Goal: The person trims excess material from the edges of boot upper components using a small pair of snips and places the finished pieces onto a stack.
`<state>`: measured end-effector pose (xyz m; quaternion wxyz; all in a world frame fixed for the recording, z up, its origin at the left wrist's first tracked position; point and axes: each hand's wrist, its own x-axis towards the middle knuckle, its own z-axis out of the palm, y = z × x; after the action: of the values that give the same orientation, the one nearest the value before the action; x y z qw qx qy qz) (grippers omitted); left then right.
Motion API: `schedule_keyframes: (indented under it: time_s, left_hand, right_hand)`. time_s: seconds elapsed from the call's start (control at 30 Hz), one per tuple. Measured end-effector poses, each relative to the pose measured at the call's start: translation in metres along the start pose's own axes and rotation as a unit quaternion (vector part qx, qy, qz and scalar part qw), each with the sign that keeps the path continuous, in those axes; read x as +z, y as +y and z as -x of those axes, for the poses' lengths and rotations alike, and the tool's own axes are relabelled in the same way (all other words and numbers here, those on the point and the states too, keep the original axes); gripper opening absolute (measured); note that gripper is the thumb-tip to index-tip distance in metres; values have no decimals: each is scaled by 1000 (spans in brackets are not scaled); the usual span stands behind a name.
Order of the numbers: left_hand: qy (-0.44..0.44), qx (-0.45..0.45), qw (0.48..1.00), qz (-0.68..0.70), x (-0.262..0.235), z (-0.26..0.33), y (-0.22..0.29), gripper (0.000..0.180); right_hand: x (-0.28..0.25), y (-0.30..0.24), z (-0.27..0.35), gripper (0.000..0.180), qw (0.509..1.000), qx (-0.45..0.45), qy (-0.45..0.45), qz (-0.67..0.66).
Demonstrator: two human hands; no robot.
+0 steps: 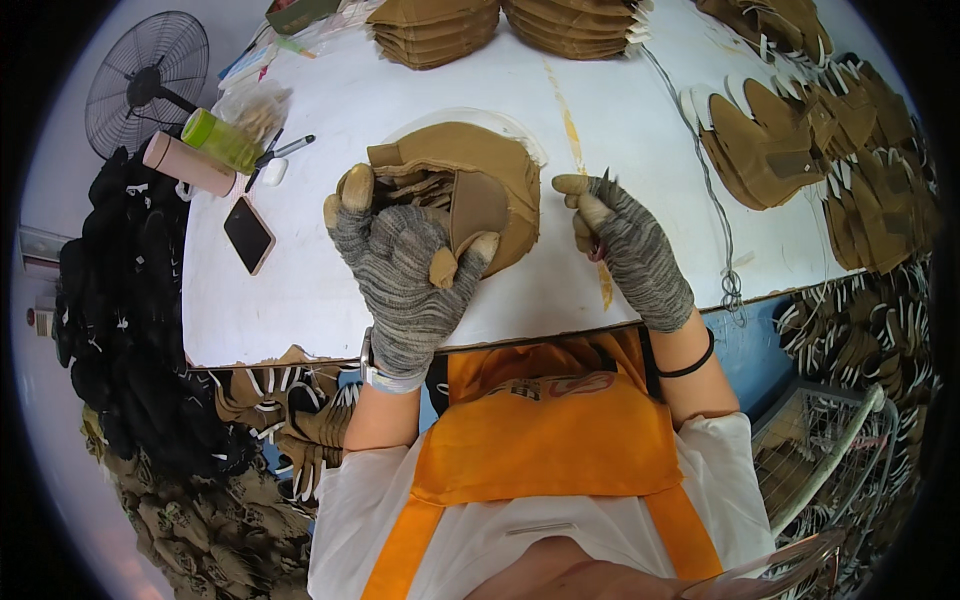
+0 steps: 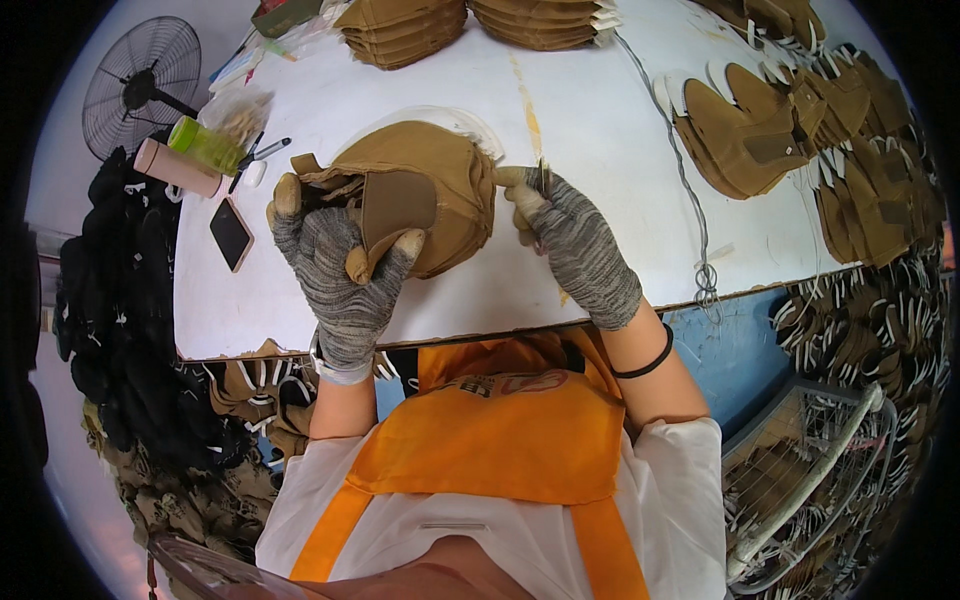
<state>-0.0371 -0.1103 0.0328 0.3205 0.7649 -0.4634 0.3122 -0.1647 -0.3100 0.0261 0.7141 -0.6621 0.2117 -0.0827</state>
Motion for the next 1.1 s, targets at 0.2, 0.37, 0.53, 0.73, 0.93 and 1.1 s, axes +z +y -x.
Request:
schedule_keyframes:
  time_s: [0.2, 0.37, 0.53, 0.73, 0.93, 1.1]
  left_hand:
    - [33, -4, 999, -6, 3, 3, 1, 68]
    - [86, -58, 992, 76, 20, 3, 6, 63]
    - [123, -114, 965, 200, 25, 7, 6, 79]
    - [109, -143, 959, 217, 23, 8, 8, 84]
    - [69, -68, 995, 26, 15, 5, 9, 86]
    - [105, -62, 989, 80, 22, 10, 4, 88]
  right_hand:
    - [15, -18, 16, 41, 899, -184, 81, 389]
    - [17, -21, 9, 32, 845, -325, 75, 418]
    - [18, -29, 1, 25, 800, -346, 34, 488]
    - [21, -35, -2, 22, 777, -335, 25, 532]
    - [20, -34, -4, 26, 749, -348, 28, 563]
    - [17, -43, -7, 21, 733, -329, -19, 595]
